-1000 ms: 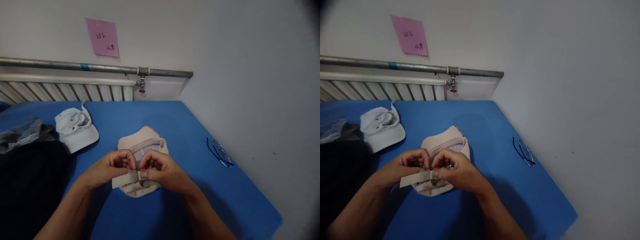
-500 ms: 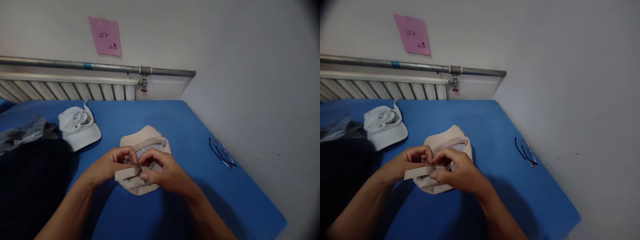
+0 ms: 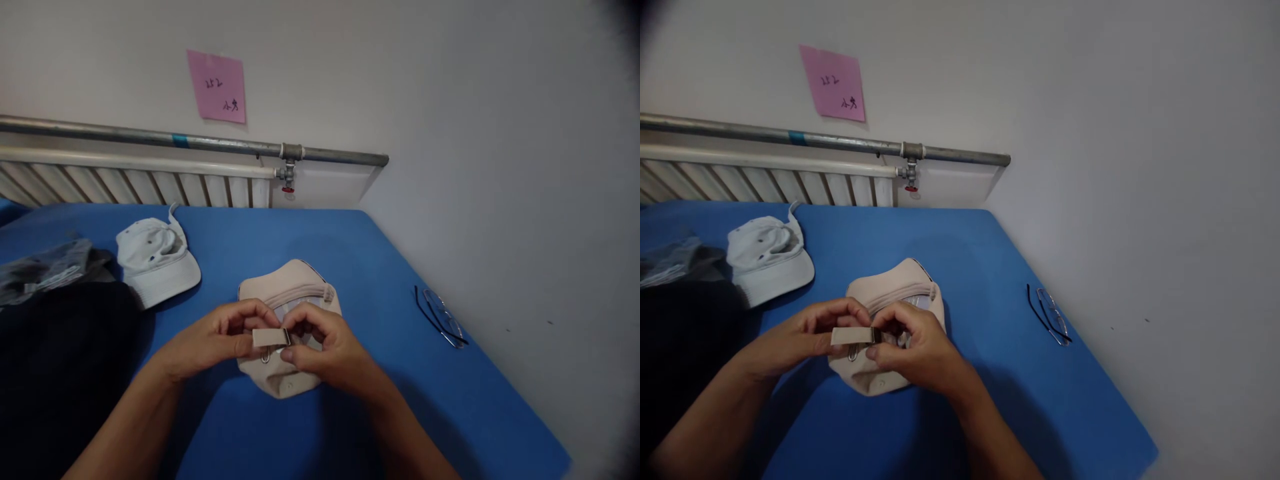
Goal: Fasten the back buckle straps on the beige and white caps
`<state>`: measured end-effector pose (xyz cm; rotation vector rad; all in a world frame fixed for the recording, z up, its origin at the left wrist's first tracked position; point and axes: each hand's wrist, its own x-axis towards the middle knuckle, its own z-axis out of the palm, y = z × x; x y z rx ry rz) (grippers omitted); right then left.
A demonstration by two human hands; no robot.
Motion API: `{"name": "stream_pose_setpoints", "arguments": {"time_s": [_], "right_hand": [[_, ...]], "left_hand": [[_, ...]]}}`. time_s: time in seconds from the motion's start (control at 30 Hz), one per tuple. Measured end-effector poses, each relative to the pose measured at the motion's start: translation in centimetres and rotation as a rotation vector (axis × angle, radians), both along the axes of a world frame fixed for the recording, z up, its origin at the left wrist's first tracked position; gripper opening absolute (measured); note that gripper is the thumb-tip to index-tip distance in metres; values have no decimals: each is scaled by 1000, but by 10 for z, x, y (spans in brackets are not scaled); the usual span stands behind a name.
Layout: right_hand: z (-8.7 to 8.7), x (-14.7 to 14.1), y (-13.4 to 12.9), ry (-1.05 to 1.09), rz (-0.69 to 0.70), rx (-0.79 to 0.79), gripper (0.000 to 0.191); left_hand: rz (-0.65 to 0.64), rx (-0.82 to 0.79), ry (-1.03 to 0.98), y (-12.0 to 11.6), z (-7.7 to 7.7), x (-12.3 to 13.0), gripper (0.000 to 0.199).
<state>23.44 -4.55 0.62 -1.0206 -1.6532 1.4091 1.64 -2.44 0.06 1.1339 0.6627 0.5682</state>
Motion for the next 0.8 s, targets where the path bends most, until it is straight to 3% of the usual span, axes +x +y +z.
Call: {"name": "stream_pose_setpoints", "arguments": {"time_s": [0.2,0.37,0.6,0.8], "right_hand": [[-3,-5,-1,-139,-13,180,18],[-6,-8,-2,-218,23,319,22],[-1,-4,2,-84,49,-125,15],[-4,-1,6,-162,218,-196,25]], "left_hand": [[-21,55,-90,3,-8,-3,57],[71,41,104,1,-2,8,45],[97,15,74,1,-3,12,38],[61,37,77,-1,-3,10,35]]}}
